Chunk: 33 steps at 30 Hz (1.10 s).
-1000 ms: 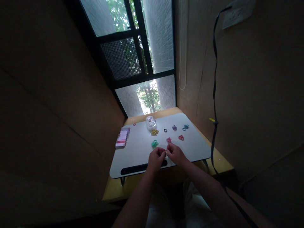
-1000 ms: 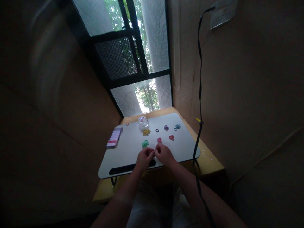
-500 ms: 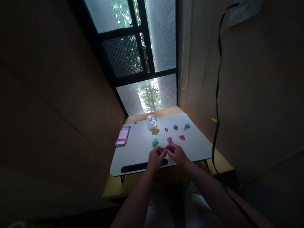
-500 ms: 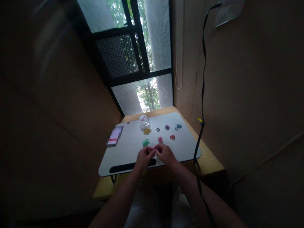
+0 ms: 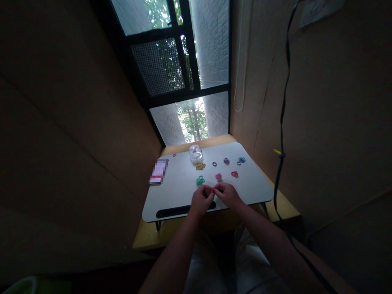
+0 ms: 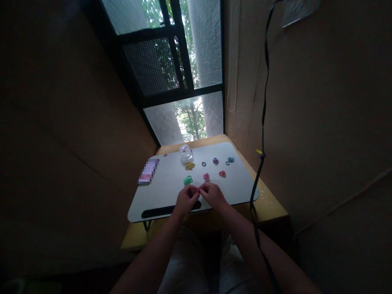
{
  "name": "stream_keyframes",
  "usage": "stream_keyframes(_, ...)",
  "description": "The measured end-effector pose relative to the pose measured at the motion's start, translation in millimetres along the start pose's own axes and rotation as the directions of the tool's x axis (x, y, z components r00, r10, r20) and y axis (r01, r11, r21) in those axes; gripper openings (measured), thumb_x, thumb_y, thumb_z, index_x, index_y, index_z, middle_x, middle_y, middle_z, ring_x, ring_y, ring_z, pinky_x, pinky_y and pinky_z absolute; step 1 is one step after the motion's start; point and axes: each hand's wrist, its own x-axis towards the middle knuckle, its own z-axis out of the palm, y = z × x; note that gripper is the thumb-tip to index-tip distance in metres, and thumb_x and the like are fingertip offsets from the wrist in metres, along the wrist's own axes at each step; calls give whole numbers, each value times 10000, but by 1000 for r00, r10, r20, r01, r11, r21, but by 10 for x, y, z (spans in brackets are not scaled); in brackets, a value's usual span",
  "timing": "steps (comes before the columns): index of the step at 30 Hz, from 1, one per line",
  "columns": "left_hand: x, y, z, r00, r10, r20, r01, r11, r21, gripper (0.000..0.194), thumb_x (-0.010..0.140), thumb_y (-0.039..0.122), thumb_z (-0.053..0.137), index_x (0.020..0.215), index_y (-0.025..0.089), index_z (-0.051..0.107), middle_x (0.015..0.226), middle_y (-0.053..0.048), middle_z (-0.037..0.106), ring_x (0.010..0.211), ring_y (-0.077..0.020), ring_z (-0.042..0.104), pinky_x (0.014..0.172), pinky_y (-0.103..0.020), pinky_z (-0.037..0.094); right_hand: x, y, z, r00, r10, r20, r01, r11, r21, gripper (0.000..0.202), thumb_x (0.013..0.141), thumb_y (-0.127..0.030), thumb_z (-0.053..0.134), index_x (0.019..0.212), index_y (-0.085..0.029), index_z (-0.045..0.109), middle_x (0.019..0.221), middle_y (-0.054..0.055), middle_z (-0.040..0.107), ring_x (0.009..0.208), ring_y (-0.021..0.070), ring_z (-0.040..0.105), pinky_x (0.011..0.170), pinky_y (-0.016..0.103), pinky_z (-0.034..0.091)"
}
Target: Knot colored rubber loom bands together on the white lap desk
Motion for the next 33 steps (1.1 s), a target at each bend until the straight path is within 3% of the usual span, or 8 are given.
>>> stream_keyframes(12,27,-83,33,999,-37,-18,36,999,-21,228,769,387,649,818,165,628,710,-14,668,622,-121,596,590,-228,450,1,94,29,1000,9,-27,-9,1000,-19,111,785,-255,584,702,-181,575,646,-11,607,600,126,542,561,225,401)
stream_keyframes(33,30,-95,48,997,-72,-20,69,992,-108,192,800,366,615,813,177,584,706,1,658,626,-118,584,597,-227,442,-5,-15,9,999,-39,-24,39,999,-2,86,782,-203,532,782,-181,615,696,1,633,619,131,554,586,236,414)
